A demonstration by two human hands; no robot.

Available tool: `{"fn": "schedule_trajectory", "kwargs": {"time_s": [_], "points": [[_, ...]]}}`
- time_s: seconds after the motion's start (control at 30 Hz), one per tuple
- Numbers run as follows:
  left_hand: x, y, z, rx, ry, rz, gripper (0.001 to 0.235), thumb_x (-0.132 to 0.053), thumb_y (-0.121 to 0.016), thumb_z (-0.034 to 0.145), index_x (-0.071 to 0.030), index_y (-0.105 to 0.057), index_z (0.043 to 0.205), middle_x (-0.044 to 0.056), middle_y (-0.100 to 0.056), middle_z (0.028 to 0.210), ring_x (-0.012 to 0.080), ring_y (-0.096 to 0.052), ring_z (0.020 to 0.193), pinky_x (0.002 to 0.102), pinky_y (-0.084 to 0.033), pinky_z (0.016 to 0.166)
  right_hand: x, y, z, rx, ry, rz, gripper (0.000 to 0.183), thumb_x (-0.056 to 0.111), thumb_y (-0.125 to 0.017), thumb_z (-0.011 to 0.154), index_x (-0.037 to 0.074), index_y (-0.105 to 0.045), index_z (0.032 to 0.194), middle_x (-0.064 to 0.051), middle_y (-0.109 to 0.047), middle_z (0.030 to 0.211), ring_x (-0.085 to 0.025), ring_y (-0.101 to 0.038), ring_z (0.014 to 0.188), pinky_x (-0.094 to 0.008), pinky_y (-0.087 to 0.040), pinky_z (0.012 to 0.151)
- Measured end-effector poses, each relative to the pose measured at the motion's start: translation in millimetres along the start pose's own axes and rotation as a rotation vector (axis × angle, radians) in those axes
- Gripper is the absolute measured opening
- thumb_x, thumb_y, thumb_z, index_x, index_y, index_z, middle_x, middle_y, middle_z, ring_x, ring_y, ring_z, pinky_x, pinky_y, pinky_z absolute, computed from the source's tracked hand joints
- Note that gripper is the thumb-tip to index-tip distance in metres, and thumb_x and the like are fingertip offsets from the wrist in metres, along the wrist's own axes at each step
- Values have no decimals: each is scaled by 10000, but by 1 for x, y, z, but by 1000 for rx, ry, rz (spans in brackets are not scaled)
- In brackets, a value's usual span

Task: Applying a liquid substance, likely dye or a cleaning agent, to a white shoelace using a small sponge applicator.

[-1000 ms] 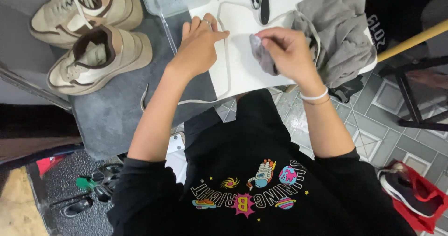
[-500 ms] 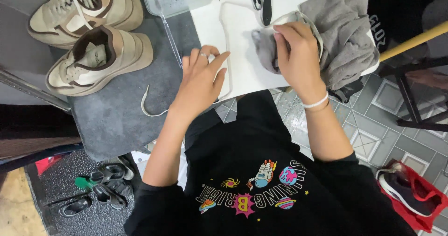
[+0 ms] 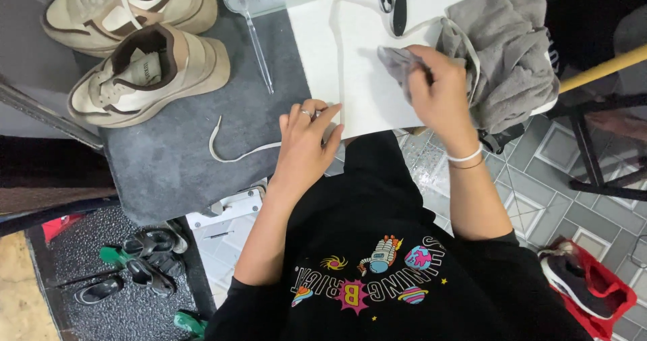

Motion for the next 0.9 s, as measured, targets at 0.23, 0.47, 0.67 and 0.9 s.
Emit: {"fn": "schedule_trajectory", "kwargs": {"time_s": [0.23, 0.47, 0.67, 0.9], "points": [[3, -11, -4, 27, -5, 73, 295, -166, -662, 996, -93, -665, 1282, 76, -580, 1157, 261, -526, 973, 416, -357, 820, 4, 16, 25, 73, 28, -138, 288, 4, -550, 962, -59, -744, 1166, -141, -729, 972, -240, -640, 809, -368, -507, 822], [2, -9, -5, 36, 12, 46, 315, -158, -668, 989, -83, -664, 1295, 84, -586, 1153, 268, -533, 991, 422, -356, 836, 17, 1, 23, 52, 233, -590, 45, 13, -690, 1044, 42, -700, 1011, -98, -434, 984, -289, -509, 702, -388, -398, 474], [8, -8, -7, 40, 38, 27, 316, -151, -674, 982, -72, -669, 1288, 80, -594, 1145, 263, -540, 993, 416, -356, 842, 27, -5, -3, -94, 529, -758, 148, -77, -724, 997, 69, -723, 974, -62, -527, 977, -246, -456, 738, -354, -360, 630], [3, -9, -4, 53, 32, 2, 323, -156, -681, 986, -77, -670, 1299, 77, -595, 1158, 260, -538, 977, 413, -353, 830, 19, 11, 10, 39, 339, -281, 245, -114, -668, 912, -73, -744, 1141, -179, -504, 1051, -326, -540, 862, -415, -489, 737]]}}
Point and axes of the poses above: each hand's wrist, its own z-axis towards the middle knuckle, its own y-axis out of the back of the hand, x = y × z, the point moved 10 cm from there along z, towards the middle knuckle
